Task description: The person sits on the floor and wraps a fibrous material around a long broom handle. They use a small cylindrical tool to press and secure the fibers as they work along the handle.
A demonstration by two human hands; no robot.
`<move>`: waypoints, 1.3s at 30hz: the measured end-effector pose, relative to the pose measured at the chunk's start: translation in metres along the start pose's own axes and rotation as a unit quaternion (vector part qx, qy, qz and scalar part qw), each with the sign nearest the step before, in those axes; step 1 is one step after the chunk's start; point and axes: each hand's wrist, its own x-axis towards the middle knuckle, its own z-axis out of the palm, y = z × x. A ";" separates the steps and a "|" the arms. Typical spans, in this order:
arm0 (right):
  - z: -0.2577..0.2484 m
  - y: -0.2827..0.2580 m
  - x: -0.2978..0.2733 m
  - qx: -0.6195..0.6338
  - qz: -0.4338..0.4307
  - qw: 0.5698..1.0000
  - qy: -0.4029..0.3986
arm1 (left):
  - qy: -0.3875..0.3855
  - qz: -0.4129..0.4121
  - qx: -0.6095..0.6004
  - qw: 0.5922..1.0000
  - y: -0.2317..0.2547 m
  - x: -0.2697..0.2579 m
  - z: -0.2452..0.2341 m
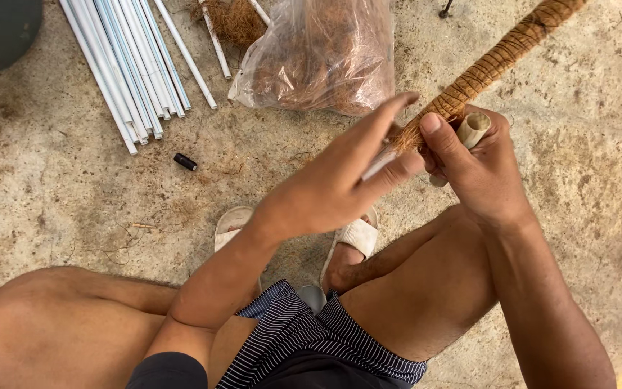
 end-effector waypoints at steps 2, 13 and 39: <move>-0.001 0.002 0.000 0.013 -0.014 1.000 -0.015 | -0.112 -0.184 -0.170 0.962 -0.010 0.004 -0.011; -0.001 -0.005 0.004 0.025 -0.011 0.999 -0.041 | -0.134 -0.185 -0.568 0.791 -0.033 0.006 0.019; 0.022 0.012 0.003 0.024 -0.097 0.981 0.169 | 0.100 -0.174 -0.332 0.922 -0.045 0.014 0.051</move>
